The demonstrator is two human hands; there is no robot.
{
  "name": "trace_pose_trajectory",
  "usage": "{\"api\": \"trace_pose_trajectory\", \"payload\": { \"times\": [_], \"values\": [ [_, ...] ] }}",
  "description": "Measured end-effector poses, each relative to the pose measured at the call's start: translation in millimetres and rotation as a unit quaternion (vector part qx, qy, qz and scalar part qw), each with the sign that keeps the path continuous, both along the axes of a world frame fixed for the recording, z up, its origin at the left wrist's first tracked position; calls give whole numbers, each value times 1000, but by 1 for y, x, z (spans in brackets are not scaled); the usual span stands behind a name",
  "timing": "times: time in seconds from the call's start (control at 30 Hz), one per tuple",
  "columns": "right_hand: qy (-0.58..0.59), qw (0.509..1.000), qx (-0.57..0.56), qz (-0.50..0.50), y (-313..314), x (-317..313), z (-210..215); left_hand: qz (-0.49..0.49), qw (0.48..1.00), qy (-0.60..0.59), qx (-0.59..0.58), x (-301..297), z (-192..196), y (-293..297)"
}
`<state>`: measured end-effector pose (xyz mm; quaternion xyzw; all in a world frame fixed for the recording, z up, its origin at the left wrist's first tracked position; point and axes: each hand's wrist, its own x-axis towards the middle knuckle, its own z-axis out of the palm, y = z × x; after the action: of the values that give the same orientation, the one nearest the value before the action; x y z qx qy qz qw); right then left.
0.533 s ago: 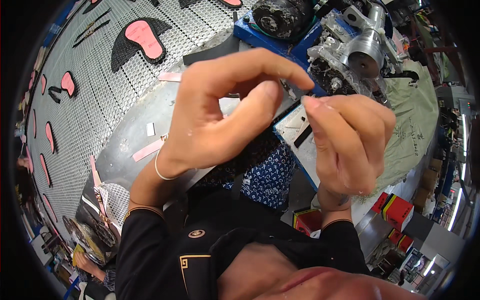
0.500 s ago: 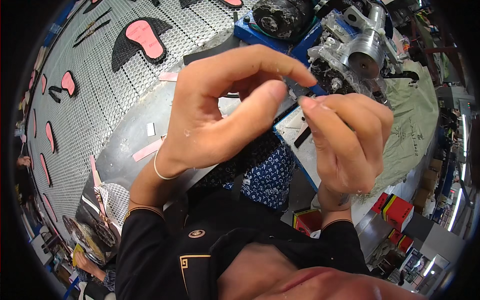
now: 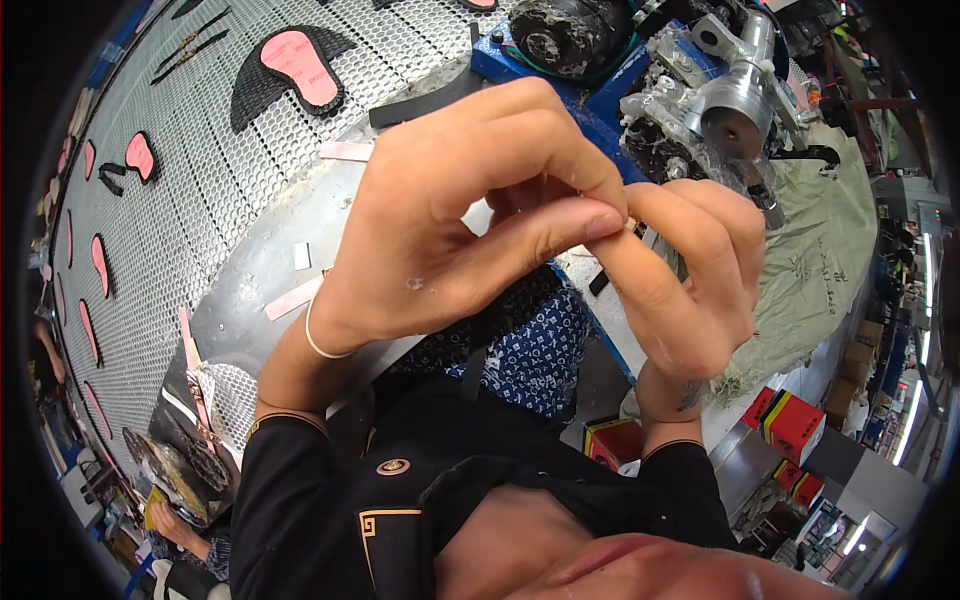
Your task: The person assembles sandals by picking up black mesh insoles and pink straps from a metal workbench. They place the insoles onto a blue machine, align them, and then attach the straps. The person occasionally touches their face and adjusts the camera during the process.
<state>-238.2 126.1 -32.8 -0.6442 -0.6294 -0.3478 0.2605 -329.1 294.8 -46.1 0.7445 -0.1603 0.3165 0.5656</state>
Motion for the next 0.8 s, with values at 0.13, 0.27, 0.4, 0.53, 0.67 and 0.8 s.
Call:
{"api": "trace_pose_trajectory", "payload": {
  "times": [0.13,0.27,0.4,0.53,0.67,0.8],
  "values": [
    [10,1000,-5,3,-2,-2,1,2,999,20,-39,-3,-2,1],
    [76,997,4,26,-1,-4,2,23,996,23,-79,-8,-2,1],
    [403,904,38,135,-2,-14,1,40,995,17,-95,-8,-7,3],
    [643,692,11,328,-1,-8,3,77,984,30,-159,-10,-3,-6],
    [751,513,99,402,12,-22,13,96,989,8,-116,-9,-8,-1],
    [676,559,90,471,20,-19,-9,119,989,-19,-88,-11,-7,-1]
  ]
}}
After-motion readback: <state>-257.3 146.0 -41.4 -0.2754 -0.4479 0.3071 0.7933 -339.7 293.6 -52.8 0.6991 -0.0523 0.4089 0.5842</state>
